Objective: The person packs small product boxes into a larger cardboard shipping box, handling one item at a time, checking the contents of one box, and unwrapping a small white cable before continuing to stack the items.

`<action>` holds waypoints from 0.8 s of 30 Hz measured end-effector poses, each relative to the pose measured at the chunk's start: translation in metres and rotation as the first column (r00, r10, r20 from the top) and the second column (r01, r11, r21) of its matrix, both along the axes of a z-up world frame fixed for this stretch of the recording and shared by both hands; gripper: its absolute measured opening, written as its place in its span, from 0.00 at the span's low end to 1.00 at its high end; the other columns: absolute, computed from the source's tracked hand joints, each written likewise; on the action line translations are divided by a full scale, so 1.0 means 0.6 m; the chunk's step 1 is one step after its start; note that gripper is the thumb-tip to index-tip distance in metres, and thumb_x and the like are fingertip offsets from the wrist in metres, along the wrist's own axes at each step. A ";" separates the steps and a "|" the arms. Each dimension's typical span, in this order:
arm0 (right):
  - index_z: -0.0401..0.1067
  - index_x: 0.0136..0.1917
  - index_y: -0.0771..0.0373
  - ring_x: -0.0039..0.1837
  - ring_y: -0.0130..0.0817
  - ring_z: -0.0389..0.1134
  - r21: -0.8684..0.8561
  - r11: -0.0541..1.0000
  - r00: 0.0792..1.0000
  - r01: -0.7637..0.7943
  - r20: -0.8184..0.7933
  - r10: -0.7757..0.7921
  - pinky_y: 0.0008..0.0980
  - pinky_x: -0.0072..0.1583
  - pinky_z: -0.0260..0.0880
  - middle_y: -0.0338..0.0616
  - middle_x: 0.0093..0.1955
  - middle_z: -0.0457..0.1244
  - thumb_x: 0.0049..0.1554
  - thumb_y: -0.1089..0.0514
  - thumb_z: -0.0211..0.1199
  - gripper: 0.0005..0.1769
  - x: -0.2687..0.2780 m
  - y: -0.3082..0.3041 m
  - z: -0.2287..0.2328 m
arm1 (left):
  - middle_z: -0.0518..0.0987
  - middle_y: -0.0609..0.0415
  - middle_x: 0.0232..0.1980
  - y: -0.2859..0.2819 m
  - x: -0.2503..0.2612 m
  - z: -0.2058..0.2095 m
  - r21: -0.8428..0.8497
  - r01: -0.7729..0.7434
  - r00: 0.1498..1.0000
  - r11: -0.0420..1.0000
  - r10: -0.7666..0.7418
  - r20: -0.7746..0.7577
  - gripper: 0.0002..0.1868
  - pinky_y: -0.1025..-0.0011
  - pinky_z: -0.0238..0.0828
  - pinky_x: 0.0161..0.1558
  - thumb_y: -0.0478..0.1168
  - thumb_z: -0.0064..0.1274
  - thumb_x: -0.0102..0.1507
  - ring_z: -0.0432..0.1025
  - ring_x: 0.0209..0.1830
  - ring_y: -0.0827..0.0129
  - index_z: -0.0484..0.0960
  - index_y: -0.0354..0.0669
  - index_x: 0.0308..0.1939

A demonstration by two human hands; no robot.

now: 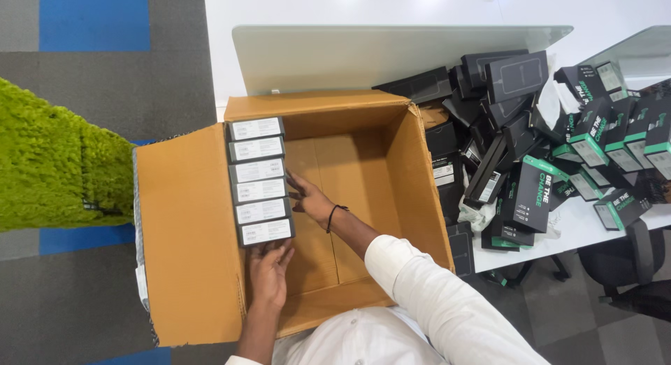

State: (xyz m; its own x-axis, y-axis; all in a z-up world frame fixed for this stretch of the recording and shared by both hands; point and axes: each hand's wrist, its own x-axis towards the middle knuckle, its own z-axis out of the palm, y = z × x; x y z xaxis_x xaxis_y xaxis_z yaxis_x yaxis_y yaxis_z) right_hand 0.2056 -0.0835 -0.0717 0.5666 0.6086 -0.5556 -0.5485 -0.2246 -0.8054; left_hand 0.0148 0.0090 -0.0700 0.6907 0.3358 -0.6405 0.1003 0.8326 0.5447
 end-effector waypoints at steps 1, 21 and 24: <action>0.33 0.85 0.50 0.84 0.50 0.46 -0.018 1.000 1.000 0.009 -0.029 -0.009 0.47 0.70 0.60 0.44 0.87 0.35 0.48 0.79 0.41 0.56 0.005 -0.002 -0.004 | 0.72 0.49 0.64 0.000 0.000 0.002 -0.010 -0.015 1.000 1.000 0.015 0.018 0.35 0.58 0.70 0.61 0.26 0.48 0.57 0.72 0.60 0.59 0.63 0.43 0.69; 0.42 0.84 0.47 0.84 0.49 0.45 -0.077 0.993 0.990 0.089 0.115 -0.080 0.45 0.71 0.59 0.40 0.87 0.39 0.52 0.81 0.39 0.52 0.097 0.055 0.011 | 0.71 0.48 0.65 0.012 -0.003 0.033 -0.208 -0.089 0.996 0.974 0.084 -0.029 0.40 0.54 0.65 0.63 0.22 0.39 0.52 0.68 0.62 0.54 0.65 0.51 0.68; 0.41 0.84 0.50 0.84 0.50 0.42 -0.082 0.997 0.977 -0.013 0.212 0.030 0.44 0.75 0.51 0.43 0.87 0.39 0.49 0.82 0.40 0.54 0.124 0.035 -0.001 | 0.65 0.41 0.71 0.001 -0.007 0.031 -0.256 -0.087 0.996 0.963 0.087 -0.010 0.38 0.53 0.63 0.67 0.23 0.40 0.54 0.65 0.68 0.50 0.62 0.39 0.70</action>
